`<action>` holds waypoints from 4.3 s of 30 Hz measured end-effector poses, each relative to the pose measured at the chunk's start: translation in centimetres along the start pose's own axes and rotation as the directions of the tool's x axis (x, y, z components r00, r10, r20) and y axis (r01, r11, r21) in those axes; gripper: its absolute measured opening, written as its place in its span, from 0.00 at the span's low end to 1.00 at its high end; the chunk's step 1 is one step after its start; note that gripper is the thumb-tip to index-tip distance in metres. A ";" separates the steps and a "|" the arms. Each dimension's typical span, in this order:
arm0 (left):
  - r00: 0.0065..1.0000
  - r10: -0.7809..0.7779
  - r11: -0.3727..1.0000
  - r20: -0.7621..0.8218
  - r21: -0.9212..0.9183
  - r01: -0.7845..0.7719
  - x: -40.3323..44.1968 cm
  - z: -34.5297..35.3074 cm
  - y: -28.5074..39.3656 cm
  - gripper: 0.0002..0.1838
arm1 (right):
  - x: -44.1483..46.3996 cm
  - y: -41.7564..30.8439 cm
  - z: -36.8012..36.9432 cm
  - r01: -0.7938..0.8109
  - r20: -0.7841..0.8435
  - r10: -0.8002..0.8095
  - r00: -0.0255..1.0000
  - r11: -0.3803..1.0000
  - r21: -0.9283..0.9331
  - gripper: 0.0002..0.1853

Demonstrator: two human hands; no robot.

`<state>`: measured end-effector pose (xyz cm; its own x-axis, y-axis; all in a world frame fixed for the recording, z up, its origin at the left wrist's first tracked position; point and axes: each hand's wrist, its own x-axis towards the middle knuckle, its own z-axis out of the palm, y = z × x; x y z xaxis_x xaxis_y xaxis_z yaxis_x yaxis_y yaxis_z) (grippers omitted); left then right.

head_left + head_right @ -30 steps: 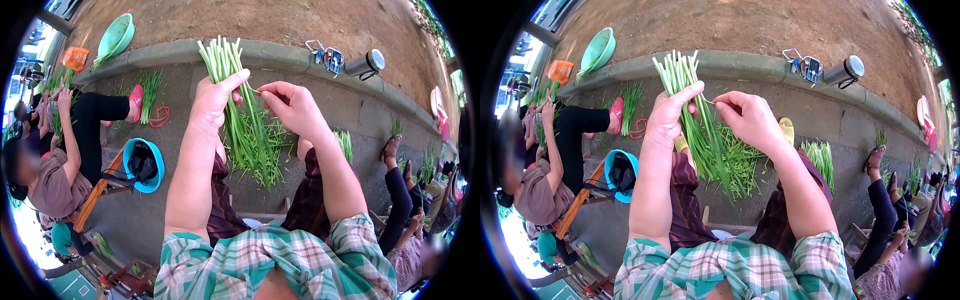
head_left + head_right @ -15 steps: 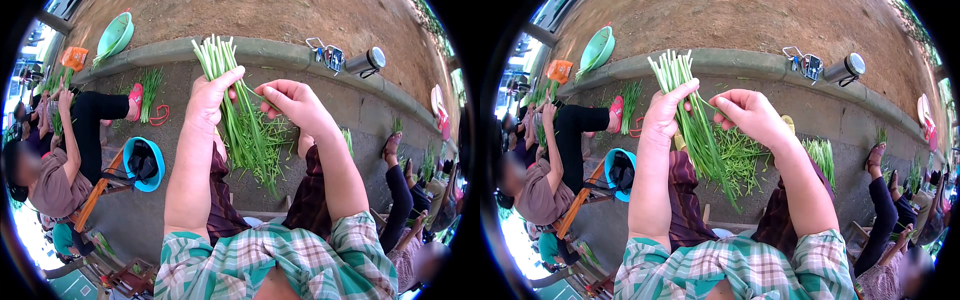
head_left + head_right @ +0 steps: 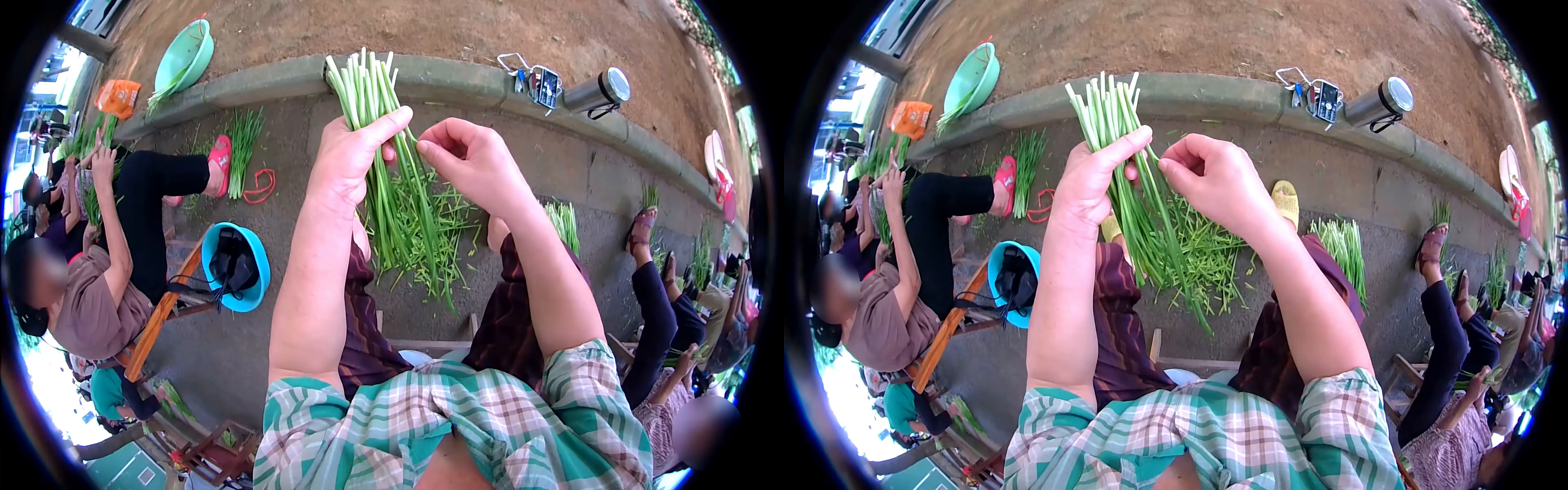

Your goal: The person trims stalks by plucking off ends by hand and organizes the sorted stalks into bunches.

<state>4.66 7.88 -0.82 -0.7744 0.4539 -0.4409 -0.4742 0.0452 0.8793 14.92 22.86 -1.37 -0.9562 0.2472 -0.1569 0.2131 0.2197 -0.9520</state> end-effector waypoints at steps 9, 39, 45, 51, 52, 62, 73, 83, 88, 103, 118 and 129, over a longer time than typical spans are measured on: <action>0.997 0.045 0.999 -0.059 0.009 -0.044 0.2 -0.2 -0.1 0.10 | -0.3 -0.7 0.6 0.355 -0.104 -0.426 0.899 0.846 -0.398 0.05; 0.983 0.013 0.977 -0.185 -0.208 -0.052 1.2 -0.3 -0.4 0.10 | -0.3 1.5 2.2 0.068 -0.067 -0.063 0.996 0.994 0.082 0.24; 0.995 0.029 0.961 -0.100 -0.272 -0.055 1.2 0.1 -0.6 0.12 | -0.4 1.2 2.4 -0.098 0.057 0.086 0.995 0.956 0.278 0.15; 0.999 0.040 0.875 -0.022 -0.481 -0.046 1.4 0.4 -0.7 0.15 | 0.0 0.6 2.0 -0.127 0.028 0.127 0.991 0.893 0.431 0.13; 0.999 0.040 0.873 -0.013 -0.485 -0.041 1.4 0.5 -0.8 0.14 | 0.0 0.5 2.1 -0.147 0.042 0.145 0.989 0.866 0.478 0.13; 0.999 0.045 0.902 0.023 -0.431 -0.031 0.9 0.9 -0.3 0.12 | -0.2 1.2 2.7 0.046 -0.120 -0.038 0.992 0.997 0.069 0.14; 0.995 0.077 0.911 0.056 -0.409 -0.047 0.9 0.2 -0.4 0.12 | -0.3 0.5 2.5 0.105 -0.192 -0.058 0.980 0.965 0.240 0.14; 0.996 0.062 0.970 0.061 -0.238 -0.046 0.7 0.8 -0.9 0.11 | 0.1 0.6 1.8 0.077 -0.229 -0.028 0.973 0.975 0.208 0.12; 0.998 0.051 0.964 0.024 -0.264 -0.042 1.4 -0.8 -0.2 0.13 | 0.6 0.9 1.2 0.010 -0.162 0.046 0.986 0.942 0.335 0.13; 0.911 0.409 0.636 0.053 -0.732 -0.243 1.1 -8.2 2.7 0.10 | 0.7 0.5 -3.9 -0.027 -0.232 0.144 0.962 0.896 0.443 0.16; 0.794 0.608 0.386 0.024 -0.883 -0.268 -0.2 -10.7 4.1 0.06 | -0.1 2.7 -6.1 -0.123 -0.157 0.162 0.974 0.965 0.231 0.14; 0.767 0.642 0.343 0.003 -0.895 -0.284 -0.8 -10.9 4.4 0.07 | -0.4 3.5 -5.1 -0.112 -0.083 0.108 0.991 0.993 -0.037 0.15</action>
<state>-1.37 -1.94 1.44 -0.8968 0.3797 0.2273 -0.3180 -0.9101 0.2657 17.12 28.31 -3.32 -0.9074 0.3471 -0.2369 0.3260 0.2257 -0.9180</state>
